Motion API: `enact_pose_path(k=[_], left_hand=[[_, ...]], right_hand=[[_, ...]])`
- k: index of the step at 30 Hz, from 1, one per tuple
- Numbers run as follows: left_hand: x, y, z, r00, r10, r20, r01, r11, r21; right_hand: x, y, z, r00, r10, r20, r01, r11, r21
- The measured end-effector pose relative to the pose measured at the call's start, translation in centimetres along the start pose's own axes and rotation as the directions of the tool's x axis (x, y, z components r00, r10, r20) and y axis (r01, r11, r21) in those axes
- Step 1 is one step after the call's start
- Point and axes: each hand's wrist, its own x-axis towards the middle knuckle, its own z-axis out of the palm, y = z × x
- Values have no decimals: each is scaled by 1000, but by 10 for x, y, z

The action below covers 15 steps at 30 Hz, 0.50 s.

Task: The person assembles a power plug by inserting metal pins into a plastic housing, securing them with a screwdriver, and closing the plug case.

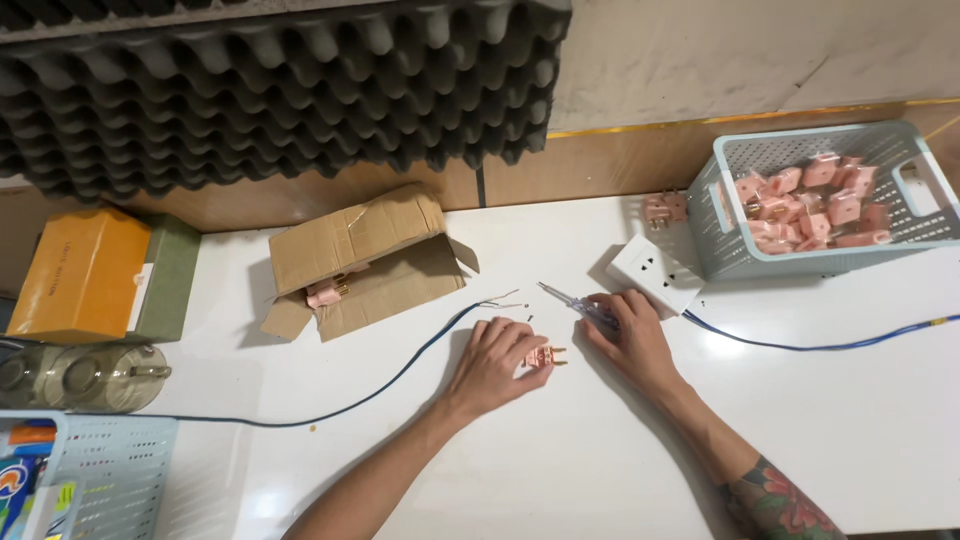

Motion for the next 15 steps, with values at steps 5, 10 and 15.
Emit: enact_pose_path(k=[5,10,15], left_hand=[[-2,1,-1,998,-33,44,34,999,-35],[-4,4,0,998,-29,58,31,999,-41],[-5,1,4,998,-16,61,19,999,-51]], right_hand=[[-2,9,4,1000,-13,-9,13,1000,-1],[-4,5,1,1000,16,8,-16,1000,-2],[-3,-1,-3,1000,2,11,-2,1000,-8]])
